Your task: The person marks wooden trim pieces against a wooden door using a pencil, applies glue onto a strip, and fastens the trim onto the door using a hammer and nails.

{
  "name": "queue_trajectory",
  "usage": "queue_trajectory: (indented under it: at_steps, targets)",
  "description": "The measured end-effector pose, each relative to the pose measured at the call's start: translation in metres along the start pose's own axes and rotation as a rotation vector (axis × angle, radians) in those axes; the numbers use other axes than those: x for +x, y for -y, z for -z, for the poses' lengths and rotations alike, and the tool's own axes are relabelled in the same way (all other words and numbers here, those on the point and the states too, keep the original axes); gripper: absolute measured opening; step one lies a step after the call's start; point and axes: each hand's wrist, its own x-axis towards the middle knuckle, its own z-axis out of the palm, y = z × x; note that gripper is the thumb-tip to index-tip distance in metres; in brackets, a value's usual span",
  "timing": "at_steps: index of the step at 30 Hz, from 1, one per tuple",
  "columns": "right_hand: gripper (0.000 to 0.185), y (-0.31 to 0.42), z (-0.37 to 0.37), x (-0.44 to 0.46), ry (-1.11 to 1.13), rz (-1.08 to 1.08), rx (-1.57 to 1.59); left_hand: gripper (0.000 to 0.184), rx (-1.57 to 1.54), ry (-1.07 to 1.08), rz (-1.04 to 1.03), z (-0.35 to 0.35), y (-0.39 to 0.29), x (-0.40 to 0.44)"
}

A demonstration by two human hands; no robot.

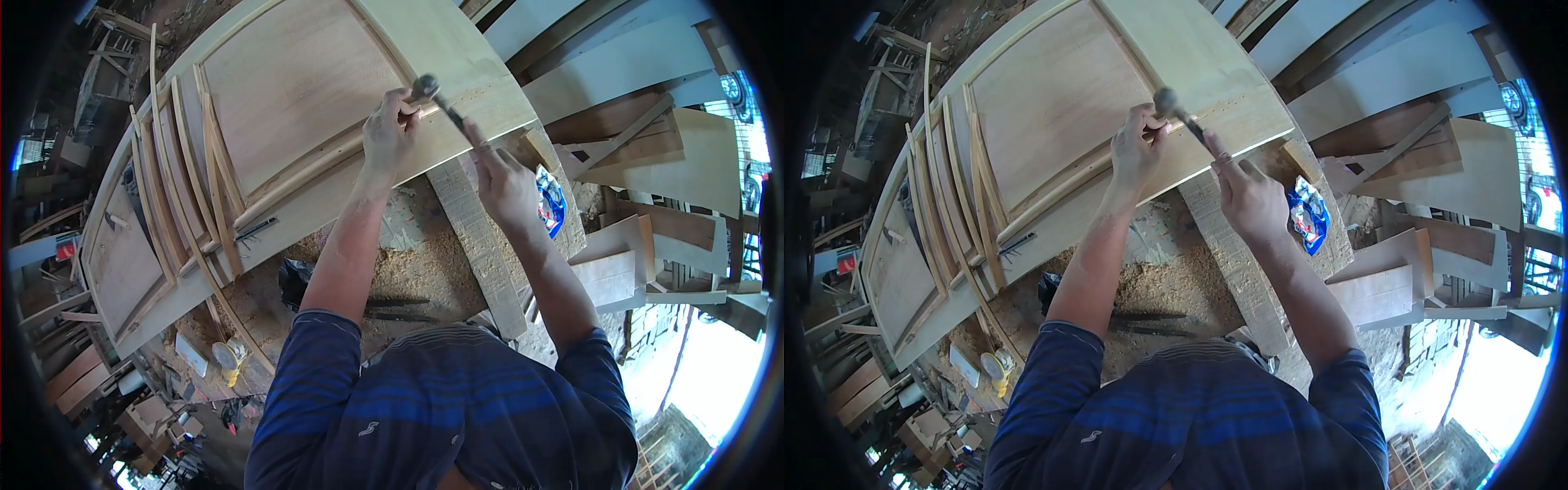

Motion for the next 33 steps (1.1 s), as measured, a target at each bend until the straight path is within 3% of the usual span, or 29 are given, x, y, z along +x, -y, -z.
queue_trajectory:
  at_steps: [2,8,11,16,19,20,27,31,33]
  targets:
    - [0.059,-0.012,-0.012,-0.002,0.081,-0.013,-0.07,0.036,-0.01,0.001,-0.001,-0.002,0.001,0.0]
    - [0.059,-0.004,-0.006,-0.002,-0.127,0.057,0.087,0.036,0.025,0.021,0.008,0.002,0.003,-0.001]
    - [0.062,-0.009,-0.01,-0.005,0.137,-0.054,-0.069,0.038,0.0,0.009,0.009,-0.002,0.004,0.0]
    - [0.06,-0.001,-0.002,-0.003,-0.103,0.018,0.13,0.038,-0.001,0.023,0.034,0.002,0.002,0.0]
    - [0.059,-0.007,-0.008,-0.007,-0.041,0.047,0.016,0.038,0.026,0.02,0.051,0.001,0.001,-0.001]
    - [0.059,-0.007,-0.007,-0.005,0.111,-0.011,-0.047,0.038,0.023,0.01,0.032,-0.001,0.0,0.001]
    - [0.061,-0.004,-0.007,-0.008,-0.184,0.085,0.186,0.039,0.025,0.031,0.025,0.003,0.003,-0.003]
    - [0.061,-0.009,-0.012,-0.01,0.085,-0.018,-0.096,0.039,0.011,0.028,0.058,0.002,-0.004,0.002]
    - [0.062,-0.009,-0.012,-0.009,-0.021,0.015,0.015,0.038,-0.013,0.023,0.032,0.003,0.0,0.003]
